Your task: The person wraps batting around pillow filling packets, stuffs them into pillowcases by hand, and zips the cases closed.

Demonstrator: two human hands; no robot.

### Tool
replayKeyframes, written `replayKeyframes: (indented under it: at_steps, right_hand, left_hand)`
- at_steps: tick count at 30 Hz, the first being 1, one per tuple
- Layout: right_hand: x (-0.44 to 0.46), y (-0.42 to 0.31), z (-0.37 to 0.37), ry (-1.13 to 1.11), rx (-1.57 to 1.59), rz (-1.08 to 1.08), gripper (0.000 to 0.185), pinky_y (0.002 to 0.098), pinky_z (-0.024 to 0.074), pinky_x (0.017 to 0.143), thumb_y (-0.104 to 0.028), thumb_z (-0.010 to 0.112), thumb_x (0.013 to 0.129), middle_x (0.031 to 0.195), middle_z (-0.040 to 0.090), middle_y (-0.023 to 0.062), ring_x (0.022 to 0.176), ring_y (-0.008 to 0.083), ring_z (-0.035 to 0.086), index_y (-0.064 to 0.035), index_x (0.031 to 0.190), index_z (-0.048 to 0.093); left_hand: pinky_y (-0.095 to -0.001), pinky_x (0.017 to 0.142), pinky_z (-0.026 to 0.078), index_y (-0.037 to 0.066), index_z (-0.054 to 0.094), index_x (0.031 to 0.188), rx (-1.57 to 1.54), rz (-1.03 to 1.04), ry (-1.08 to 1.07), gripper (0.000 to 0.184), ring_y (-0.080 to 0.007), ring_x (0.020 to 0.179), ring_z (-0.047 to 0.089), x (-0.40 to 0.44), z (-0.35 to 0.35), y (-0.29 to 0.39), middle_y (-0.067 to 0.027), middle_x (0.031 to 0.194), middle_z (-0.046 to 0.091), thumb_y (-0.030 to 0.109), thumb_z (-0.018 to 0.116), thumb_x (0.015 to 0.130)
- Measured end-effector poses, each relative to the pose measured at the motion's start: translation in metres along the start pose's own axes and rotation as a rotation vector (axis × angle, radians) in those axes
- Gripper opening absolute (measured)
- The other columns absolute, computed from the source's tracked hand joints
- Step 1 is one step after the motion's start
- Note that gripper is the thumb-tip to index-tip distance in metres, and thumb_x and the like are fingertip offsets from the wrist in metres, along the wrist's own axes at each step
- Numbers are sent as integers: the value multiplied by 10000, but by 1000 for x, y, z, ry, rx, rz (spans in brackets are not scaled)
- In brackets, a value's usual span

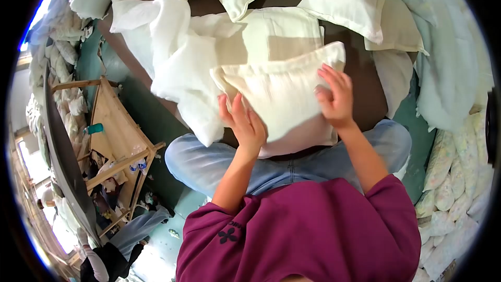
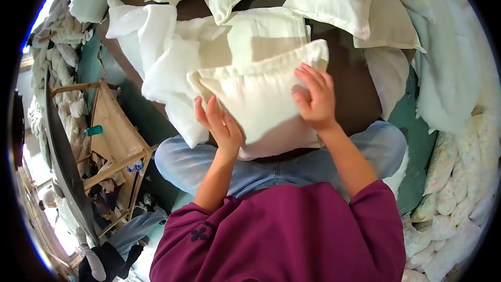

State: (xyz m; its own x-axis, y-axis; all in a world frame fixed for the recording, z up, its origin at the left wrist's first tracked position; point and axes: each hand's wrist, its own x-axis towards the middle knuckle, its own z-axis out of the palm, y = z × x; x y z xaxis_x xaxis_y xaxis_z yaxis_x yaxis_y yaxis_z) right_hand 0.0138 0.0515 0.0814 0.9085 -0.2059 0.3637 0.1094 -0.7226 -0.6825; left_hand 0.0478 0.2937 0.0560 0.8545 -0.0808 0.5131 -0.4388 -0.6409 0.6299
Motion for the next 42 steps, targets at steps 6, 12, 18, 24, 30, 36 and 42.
replayKeyframes:
  at_steps: [6,12,18,24,30,36,42]
  right_hand:
    - [-62,23,59,-44,4,128,715,535,203,1120,-399,573,833,1496,299,220,1374,448,258,-35,1418,383]
    - [6,55,118,150,17,106,655,493,154,1149,-380,516,879,1490,305,212,1397,404,230,-6,1403,393]
    - [0,47,94,106,380,254,593,409,209,1141,-174,558,840,1466,362,181,1381,318,296,-8,1390,411]
    - [-84,54,60,168,722,808,500,336,360,1039,-276,536,963,1366,472,155,1226,231,467,3,1362,423]
    - [-185,-41,93,161,901,1385,520,339,408,948,-373,504,964,1183,487,149,1056,237,513,-21,1277,285]
    - [-82,-101,15,-986,547,569,271,335,504,746,-225,629,856,943,660,107,821,199,637,-20,1032,648]
    - [-48,-2,-30,5,253,154,403,387,382,1020,-221,538,888,1249,571,176,1191,308,518,-3,1226,572]
  left_hand:
    - [-539,1148,14,-23,158,1485,-78,-65,-577,805,-395,1451,51,-13,34,-20,-250,1556,79,297,584,881]
    - [-450,1157,-10,4,80,1504,-536,-342,-685,739,-300,1467,-3,65,97,-80,-186,1582,22,236,522,960]
    - [-399,1155,150,-14,192,1481,-1116,-521,-451,589,-235,1466,69,57,67,-69,-139,1585,83,40,454,956]
    - [-404,1096,299,-124,293,1391,-279,-596,-318,676,-373,1335,371,-23,8,-22,-301,1421,364,221,594,893]
    - [-422,1003,394,-5,540,1203,-92,45,-609,620,-337,1125,552,61,20,7,-179,1185,601,442,678,796]
    - [-444,1101,309,52,609,1146,29,425,-785,415,-295,1220,495,84,84,6,-123,1253,581,335,645,844]
    - [-502,1129,202,4,431,1358,-210,-4,-510,601,-381,1348,351,12,21,16,-214,1416,422,256,617,845]
